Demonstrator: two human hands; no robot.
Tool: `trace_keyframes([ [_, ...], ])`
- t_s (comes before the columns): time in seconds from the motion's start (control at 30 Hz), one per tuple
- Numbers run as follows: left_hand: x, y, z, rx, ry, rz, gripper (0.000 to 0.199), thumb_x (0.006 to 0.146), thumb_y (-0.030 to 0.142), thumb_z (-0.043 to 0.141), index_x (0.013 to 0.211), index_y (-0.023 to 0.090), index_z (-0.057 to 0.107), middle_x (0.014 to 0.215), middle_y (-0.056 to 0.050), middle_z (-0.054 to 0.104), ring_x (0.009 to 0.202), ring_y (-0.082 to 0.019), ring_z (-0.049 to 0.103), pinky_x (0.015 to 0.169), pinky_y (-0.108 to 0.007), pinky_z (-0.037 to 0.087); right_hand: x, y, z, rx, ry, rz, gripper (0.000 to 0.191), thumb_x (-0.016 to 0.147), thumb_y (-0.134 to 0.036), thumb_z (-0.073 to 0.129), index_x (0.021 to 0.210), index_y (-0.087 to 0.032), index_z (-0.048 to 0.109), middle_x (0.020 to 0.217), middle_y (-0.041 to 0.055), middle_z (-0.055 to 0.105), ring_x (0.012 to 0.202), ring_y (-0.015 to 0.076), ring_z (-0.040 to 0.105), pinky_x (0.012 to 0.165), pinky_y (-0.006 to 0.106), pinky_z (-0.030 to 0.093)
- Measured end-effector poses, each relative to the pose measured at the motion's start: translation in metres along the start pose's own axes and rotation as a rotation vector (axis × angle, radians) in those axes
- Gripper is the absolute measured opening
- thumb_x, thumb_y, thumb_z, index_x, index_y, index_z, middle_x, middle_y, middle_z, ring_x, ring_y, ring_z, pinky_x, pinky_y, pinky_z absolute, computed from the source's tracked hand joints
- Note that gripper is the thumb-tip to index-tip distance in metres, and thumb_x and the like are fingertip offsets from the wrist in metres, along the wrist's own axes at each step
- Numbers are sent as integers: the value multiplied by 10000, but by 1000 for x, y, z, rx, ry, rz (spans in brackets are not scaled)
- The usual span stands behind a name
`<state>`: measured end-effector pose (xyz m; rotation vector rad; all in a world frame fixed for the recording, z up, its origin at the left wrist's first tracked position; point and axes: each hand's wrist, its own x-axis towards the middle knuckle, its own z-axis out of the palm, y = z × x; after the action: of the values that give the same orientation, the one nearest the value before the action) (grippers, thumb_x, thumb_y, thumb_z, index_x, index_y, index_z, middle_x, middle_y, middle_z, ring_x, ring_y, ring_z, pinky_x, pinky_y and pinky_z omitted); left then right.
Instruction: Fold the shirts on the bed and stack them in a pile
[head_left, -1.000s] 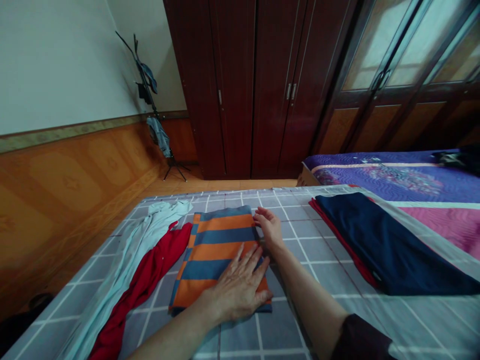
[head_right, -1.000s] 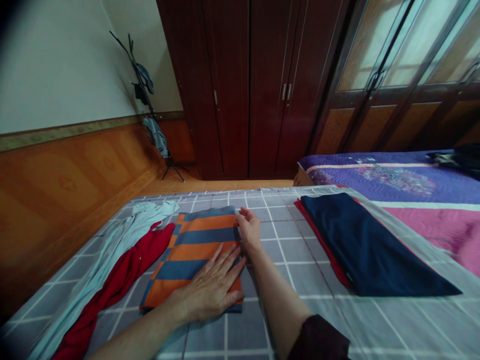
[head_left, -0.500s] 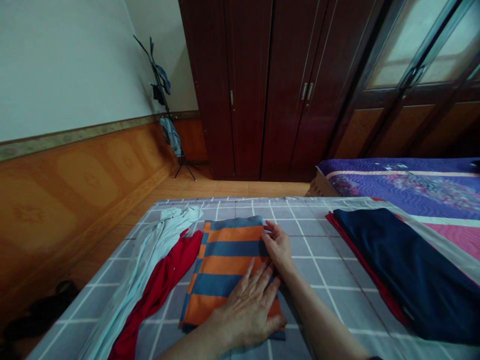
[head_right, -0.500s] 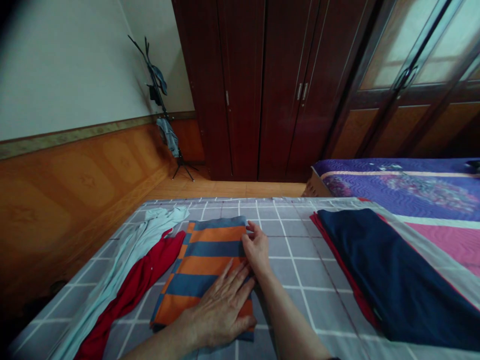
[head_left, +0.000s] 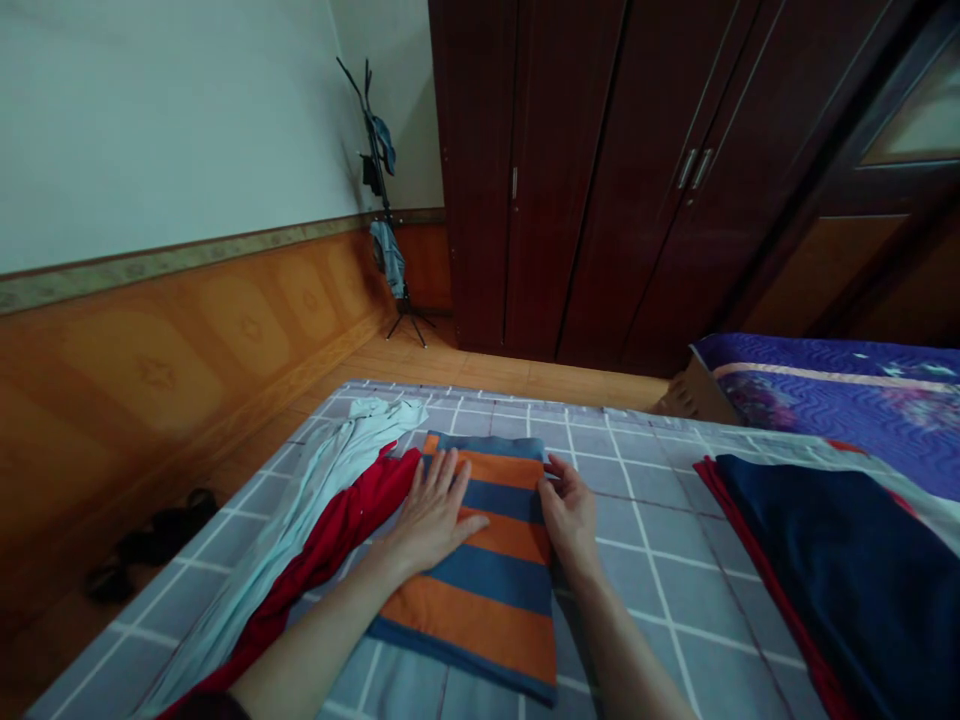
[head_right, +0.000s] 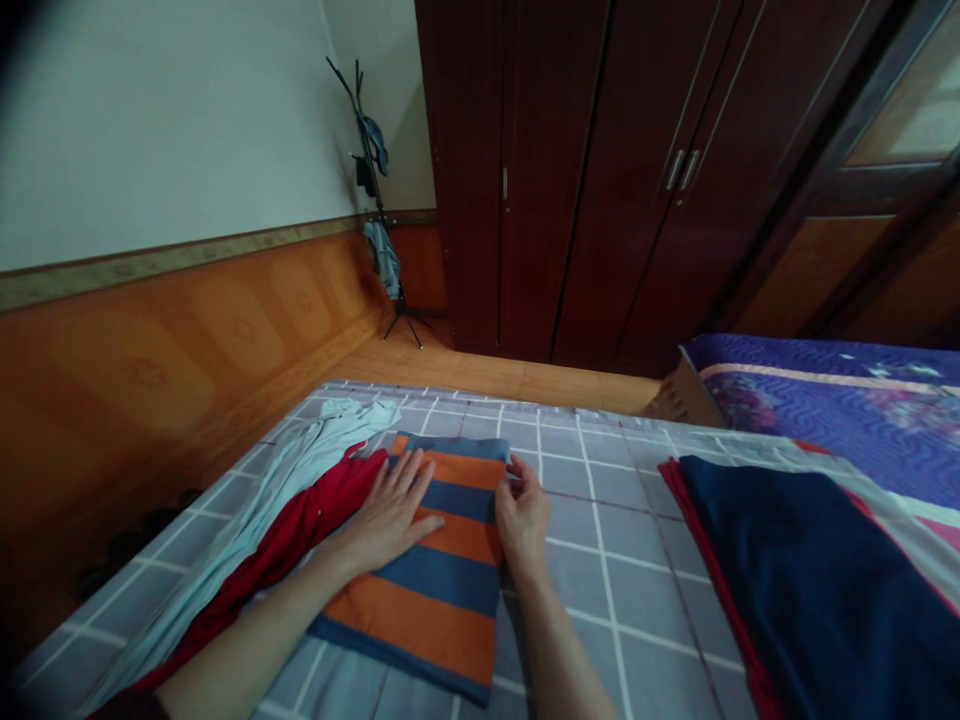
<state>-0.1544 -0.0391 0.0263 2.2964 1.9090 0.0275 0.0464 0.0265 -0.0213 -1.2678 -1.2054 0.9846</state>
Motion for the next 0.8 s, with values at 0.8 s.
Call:
trace_keyframes([
  [0.8,76,47,-15,-29,-47,271,549,977,442,282,1467,205,214,1543,-55,218,1427,-210,112,1145,-443,79,-59,-47,20,133,-577,4,126,645,-271,520,540,-234,580,592,18,598,617,191,566,683,352,484],
])
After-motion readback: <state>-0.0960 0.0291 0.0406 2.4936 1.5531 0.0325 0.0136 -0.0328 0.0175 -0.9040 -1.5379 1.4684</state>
